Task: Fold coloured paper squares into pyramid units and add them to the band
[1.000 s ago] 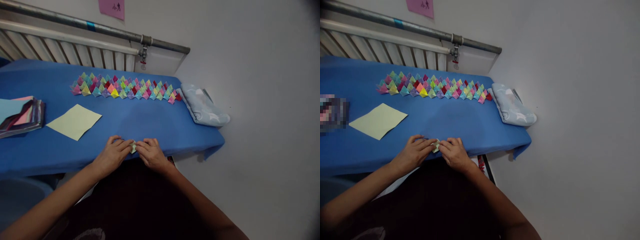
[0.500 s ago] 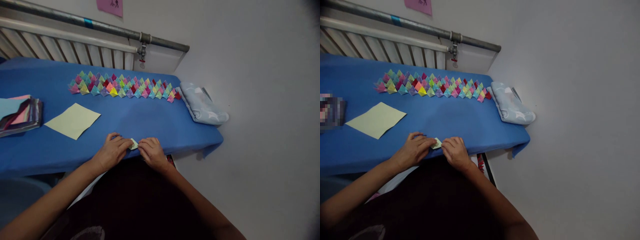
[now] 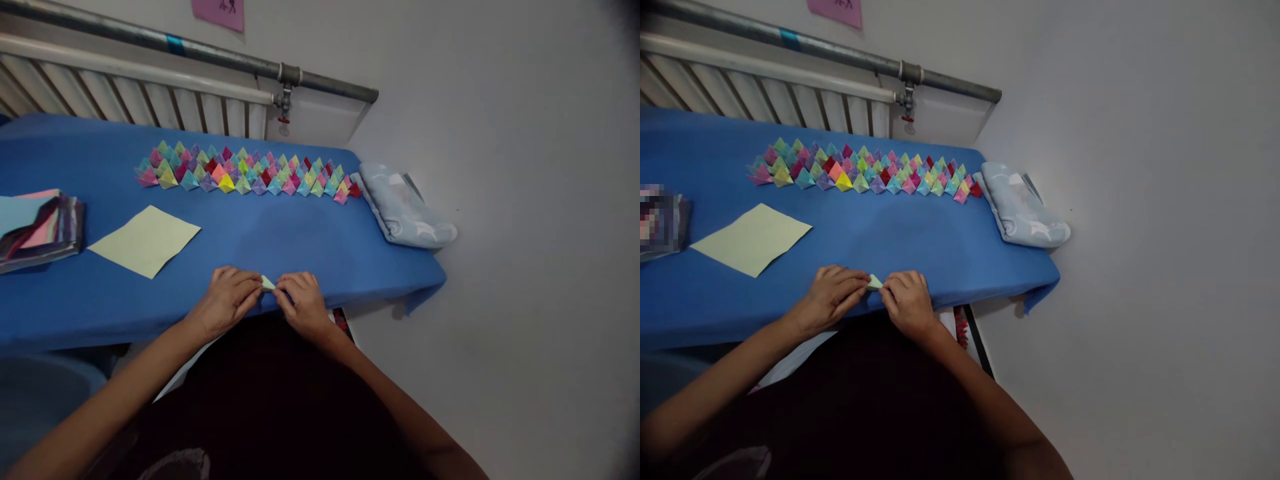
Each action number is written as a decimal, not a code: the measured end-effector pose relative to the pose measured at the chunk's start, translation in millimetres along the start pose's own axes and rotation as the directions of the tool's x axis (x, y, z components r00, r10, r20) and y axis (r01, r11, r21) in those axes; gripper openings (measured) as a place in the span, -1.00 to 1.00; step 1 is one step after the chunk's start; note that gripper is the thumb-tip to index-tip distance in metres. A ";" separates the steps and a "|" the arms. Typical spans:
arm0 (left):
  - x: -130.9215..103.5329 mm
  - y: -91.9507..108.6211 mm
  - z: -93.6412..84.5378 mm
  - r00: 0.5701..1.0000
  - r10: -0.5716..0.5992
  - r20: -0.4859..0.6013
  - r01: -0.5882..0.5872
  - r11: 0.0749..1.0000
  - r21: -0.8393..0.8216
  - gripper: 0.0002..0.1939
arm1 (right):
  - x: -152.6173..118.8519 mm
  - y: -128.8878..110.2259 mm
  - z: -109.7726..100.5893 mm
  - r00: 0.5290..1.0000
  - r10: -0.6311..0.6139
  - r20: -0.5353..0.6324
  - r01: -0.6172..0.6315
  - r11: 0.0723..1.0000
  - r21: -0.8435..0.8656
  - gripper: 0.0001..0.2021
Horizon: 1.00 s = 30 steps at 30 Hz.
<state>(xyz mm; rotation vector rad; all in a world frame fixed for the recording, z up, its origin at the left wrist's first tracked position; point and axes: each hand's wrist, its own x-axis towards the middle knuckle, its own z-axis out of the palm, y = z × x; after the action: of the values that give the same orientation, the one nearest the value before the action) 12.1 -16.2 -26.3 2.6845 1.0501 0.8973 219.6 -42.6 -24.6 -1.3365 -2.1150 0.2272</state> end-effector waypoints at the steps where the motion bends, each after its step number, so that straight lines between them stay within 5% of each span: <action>1: 0.2 -0.4 0.7 1.000 -0.022 0.000 0.022 1.000 -0.010 -0.72 | 1.0 -1.2 0.4 1.000 0.016 -0.002 -0.016 1.000 -0.001 -0.87; 19: 19.6 15.7 3.2 0.904 -0.420 0.076 0.418 0.907 0.048 -0.80 | 16.6 -14.4 -4.6 0.976 0.200 0.087 -0.193 0.978 -0.085 -0.82; 30: 11.6 14.1 8.5 0.916 -0.400 -0.040 0.402 0.914 0.060 -0.86 | 21.6 -17.5 -6.0 0.968 0.225 0.115 -0.208 0.968 -0.142 -0.83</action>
<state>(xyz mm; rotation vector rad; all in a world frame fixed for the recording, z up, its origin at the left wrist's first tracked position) 31.8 -18.4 -23.1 2.3691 1.5867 0.8283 203.5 -33.3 -3.1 -1.6736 -2.1183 0.2786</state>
